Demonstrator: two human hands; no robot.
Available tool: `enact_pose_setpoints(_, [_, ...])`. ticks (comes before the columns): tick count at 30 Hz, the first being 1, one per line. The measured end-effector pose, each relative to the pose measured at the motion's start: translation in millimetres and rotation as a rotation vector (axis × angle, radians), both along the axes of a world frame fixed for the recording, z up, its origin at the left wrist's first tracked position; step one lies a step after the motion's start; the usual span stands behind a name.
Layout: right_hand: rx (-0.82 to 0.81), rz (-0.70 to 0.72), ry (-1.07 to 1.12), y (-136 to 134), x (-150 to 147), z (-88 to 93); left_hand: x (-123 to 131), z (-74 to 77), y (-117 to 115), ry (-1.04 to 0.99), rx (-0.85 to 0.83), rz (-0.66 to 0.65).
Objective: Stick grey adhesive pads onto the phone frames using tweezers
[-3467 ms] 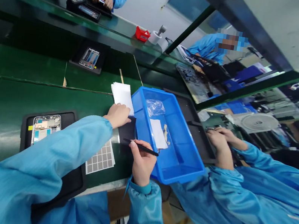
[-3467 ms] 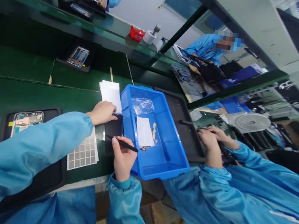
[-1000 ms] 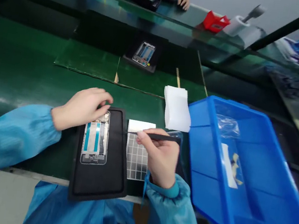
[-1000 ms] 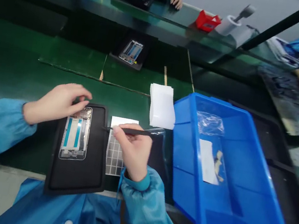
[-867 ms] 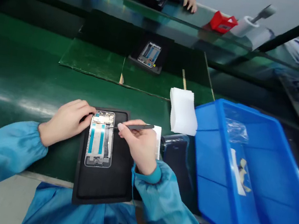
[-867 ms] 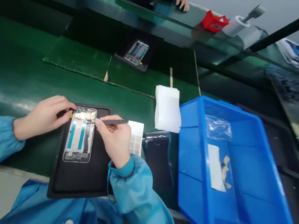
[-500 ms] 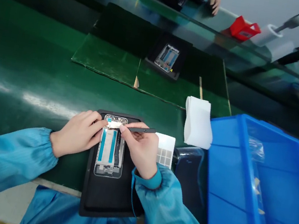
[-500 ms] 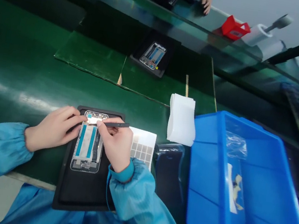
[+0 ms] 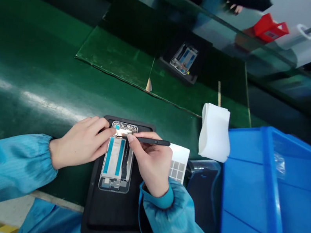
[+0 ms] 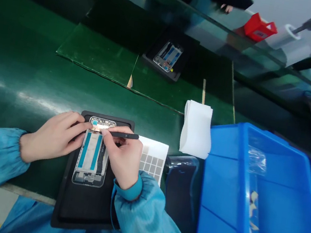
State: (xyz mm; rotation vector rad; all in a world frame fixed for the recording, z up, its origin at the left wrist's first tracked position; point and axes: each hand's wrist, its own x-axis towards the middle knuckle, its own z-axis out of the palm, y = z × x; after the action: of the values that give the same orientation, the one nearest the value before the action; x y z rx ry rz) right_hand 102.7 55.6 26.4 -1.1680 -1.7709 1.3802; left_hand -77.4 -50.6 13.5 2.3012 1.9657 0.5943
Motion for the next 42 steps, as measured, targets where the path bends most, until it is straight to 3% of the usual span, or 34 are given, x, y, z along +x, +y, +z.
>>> enact_pose_setpoints(35, [0.041, 0.008, -0.062, -0.1, 0.4, -0.1, 0.0, 1.2, 0.0, 0.024, 0.008, -0.002])
enact_pose_setpoints(42, [0.079, 0.046, -0.072, -0.6, 4.0, -3.8, 1.9, 9.2, -2.4, 0.129, -0.004, -0.076])
